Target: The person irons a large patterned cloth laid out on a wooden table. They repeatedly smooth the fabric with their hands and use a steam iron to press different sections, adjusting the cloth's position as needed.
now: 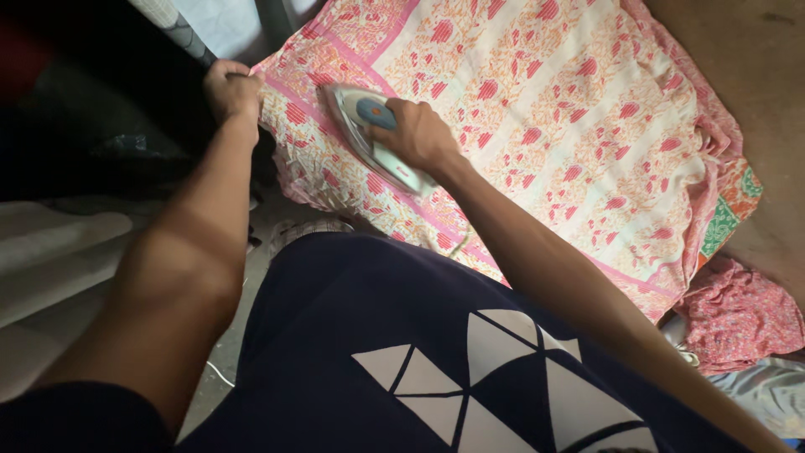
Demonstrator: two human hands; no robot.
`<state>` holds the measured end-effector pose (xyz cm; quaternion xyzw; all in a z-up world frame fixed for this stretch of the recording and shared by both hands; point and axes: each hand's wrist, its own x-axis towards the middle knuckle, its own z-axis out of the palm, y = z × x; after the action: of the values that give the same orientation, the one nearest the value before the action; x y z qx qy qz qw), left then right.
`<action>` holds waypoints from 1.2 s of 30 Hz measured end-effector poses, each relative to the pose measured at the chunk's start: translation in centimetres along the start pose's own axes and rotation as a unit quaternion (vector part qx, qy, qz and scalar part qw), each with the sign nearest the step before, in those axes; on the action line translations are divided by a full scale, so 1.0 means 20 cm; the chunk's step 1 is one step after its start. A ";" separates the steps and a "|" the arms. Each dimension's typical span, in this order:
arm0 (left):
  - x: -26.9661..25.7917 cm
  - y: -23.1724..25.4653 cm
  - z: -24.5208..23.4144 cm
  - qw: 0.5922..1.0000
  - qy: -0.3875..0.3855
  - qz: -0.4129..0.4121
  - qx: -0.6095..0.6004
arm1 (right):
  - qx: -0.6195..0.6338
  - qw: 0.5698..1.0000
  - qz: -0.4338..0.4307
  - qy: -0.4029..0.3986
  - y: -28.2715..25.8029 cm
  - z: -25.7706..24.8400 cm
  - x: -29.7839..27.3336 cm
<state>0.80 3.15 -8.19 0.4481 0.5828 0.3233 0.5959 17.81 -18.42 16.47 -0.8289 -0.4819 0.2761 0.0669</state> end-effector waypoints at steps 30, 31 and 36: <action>-0.17 -0.28 -0.31 0.960 -0.001 0.043 0.275 | -0.065 0.962 -0.176 -0.199 0.20 -0.07 0.11; -0.17 -0.25 -0.32 0.959 0.002 0.049 0.280 | -0.067 0.964 -0.160 -0.199 0.20 -0.08 0.04; -0.29 0.01 -0.29 0.934 0.044 0.005 0.353 | -0.082 0.988 -0.092 -0.094 0.20 -0.08 -0.18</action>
<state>-5.56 -1.09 -5.10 0.6175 0.6832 0.1188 0.3712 20.30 -23.25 17.69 -0.7541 -0.5810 0.3055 -0.0219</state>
